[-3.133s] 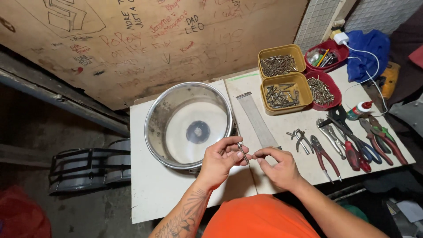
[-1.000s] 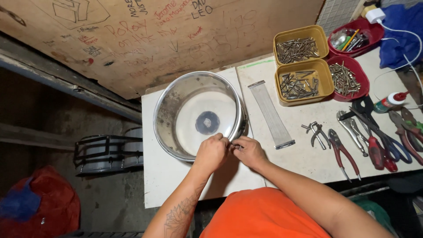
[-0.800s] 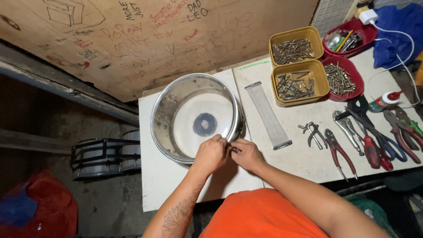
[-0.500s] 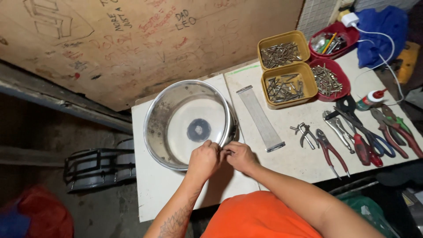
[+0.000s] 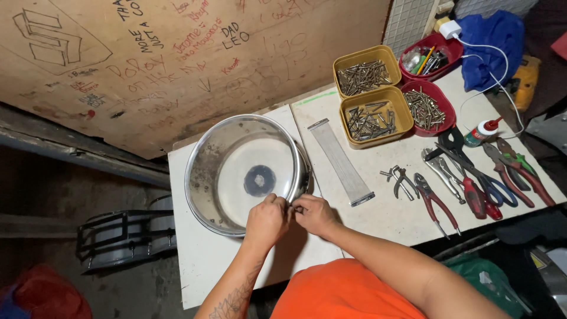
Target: The person sorts various metal fasteners, including nails and screws, from a red container into two yellow containers on a workbench. They also handle a metal bowl and a metal strip during the process.
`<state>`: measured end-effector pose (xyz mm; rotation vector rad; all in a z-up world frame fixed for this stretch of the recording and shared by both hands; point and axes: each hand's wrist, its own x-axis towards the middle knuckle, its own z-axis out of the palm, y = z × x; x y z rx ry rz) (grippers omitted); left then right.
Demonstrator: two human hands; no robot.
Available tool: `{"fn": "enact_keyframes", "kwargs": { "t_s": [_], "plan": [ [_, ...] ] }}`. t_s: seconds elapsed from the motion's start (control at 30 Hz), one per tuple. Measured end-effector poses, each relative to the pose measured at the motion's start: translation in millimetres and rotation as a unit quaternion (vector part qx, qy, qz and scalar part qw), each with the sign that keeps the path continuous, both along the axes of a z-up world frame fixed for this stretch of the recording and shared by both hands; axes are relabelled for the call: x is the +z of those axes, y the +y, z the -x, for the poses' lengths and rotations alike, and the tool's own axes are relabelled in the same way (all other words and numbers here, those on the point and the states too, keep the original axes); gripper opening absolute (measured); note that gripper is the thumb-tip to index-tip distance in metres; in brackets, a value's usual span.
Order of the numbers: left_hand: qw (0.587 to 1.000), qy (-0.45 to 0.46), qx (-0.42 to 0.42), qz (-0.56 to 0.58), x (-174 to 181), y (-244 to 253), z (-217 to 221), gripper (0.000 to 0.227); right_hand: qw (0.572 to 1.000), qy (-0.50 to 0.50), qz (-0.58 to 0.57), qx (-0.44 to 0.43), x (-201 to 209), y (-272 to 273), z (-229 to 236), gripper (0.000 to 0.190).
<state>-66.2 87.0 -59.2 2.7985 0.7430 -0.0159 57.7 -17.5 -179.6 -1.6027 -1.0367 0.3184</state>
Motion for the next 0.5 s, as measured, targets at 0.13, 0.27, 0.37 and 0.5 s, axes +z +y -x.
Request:
{"fn": "enact_keyframes", "kwargs": {
  "t_s": [0.13, 0.27, 0.37, 0.5],
  "plan": [
    [1.0, 0.0, 0.0, 0.009, -7.1, 0.4, -0.9, 0.026, 1.0, -0.004, 0.006, -0.008, -1.7, 0.3, 1.3, 0.02],
    [0.999, -0.001, 0.003, 0.037, -7.2, 3.2, -1.8, 0.022, 1.0, 0.009, 0.021, -0.01, 11.5, -0.3, 2.9, 0.022],
    [0.999, 0.0, 0.007, 0.05, -7.8, 5.7, -3.2, 0.021, 1.0, 0.012, 0.021, 0.0, 20.3, -0.1, 2.1, 0.025],
    [0.998, 0.003, 0.008, 0.055, -10.1, 6.7, -3.7, 0.021, 1.0, 0.003, 0.022, 0.008, 20.6, -1.9, 3.1, 0.025]
  ]
}}
